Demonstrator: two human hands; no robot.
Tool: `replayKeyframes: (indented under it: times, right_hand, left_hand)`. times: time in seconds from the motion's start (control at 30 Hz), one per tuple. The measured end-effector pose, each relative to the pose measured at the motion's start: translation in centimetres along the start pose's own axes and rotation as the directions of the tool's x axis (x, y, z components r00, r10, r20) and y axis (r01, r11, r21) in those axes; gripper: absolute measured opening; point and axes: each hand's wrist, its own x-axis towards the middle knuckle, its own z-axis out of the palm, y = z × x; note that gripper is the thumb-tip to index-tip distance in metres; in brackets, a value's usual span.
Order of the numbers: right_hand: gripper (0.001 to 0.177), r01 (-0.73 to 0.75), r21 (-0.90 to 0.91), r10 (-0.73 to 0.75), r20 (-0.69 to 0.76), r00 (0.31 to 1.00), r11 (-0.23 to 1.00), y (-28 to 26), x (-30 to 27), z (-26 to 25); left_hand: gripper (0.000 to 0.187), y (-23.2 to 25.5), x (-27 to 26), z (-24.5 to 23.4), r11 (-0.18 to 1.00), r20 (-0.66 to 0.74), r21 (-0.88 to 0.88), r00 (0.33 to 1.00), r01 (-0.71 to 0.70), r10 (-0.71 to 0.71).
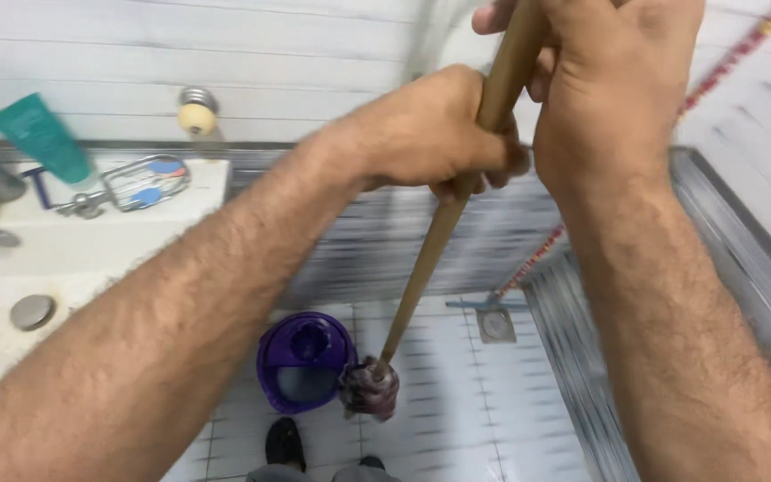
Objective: Mopping the tiled floor of a bathroom using a mop and bucket.
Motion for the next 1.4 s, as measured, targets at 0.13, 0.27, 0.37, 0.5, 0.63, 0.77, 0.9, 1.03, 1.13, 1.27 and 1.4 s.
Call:
replayKeyframes:
  times: [0.13, 0.27, 0.37, 0.5, 0.63, 0.77, 0.9, 1.03, 1.13, 1.27, 1.4]
  right_hand:
    - [0.026, -0.148, -0.046, 0.149, 0.022, 0.989, 0.988, -1.4, -2.4, -3.2]
    - [0.026, -0.163, -0.157, 0.147, -0.106, 0.983, 0.974, -1.5, -5.8, -5.0]
    - [0.03, -0.408, -0.144, 0.353, -0.303, 0.886, 0.901, -3.1, -9.2, -4.6]
    - [0.041, -0.665, -0.181, 0.49, -0.542, 0.682, 0.725, -4.9, -14.9, -4.0]
    - [0.044, -0.775, -0.02, 0.57, -0.665, 0.482, 0.632, -6.5, -21.4, -2.7]
    - [0.042, -0.812, -0.004, 0.516, -0.77, 0.375, 0.584, -10.0, -26.4, -1.4]
    - [0.042, -0.976, 0.113, 0.634, -0.773, 0.032, 0.186, -14.9, -32.7, 0.5]
    - [0.046, -0.96, 0.28, 0.581, -0.777, -0.243, -0.026, -18.9, -42.6, 2.8]
    - [0.047, -0.928, 0.37, 0.595, -0.737, -0.32, -0.041, -20.2, -46.4, 3.6]
    - [0.049, -0.912, 0.41, 0.681, -0.676, -0.28, 0.032, -18.8, -46.1, 5.7]
    - [0.052, -0.951, 0.295, 0.789, -0.604, -0.112, 0.09, -15.2, -40.9, 7.3]
  left_hand:
    - [0.025, -2.3, 2.6, 3.3, 0.988, 0.226, -0.099, 0.964, -0.123, 0.142]
    - [0.03, -4.9, 4.0, 10.3, 0.973, 0.262, 0.116, 0.952, -0.197, 0.161]
    - [0.036, -5.9, 2.6, 14.7, 0.966, 0.36, 0.21, 0.931, -0.151, 0.067]
    - [0.031, -9.3, 0.2, 20.7, 0.988, 0.484, 0.136, 0.875, -0.071, -0.004]
    - [0.027, -10.6, -3.8, 24.9, 1.0, 0.568, -0.018, 0.823, -0.009, 0.018]
    - [0.023, -10.1, -7.4, 27.8, 0.988, 0.567, -0.156, 0.819, -0.002, 0.091]
    - [0.013, -9.9, -12.0, 29.6, 0.996, 0.72, -0.063, 0.694, 0.07, -0.003]
    - [0.012, -10.2, -16.4, 30.8, 0.998, 0.819, -0.013, 0.574, 0.057, -0.022]
    - [0.015, -10.7, -17.6, 31.0, 0.996, 0.871, 0.059, 0.491, -0.073, -0.016]
    - [0.014, -13.7, -17.6, 31.8, 0.969, 0.842, 0.009, 0.525, -0.245, 0.125]
    - [0.015, -18.2, -15.1, 31.8, 0.985, 0.8, 0.171, 0.585, -0.003, -0.137]
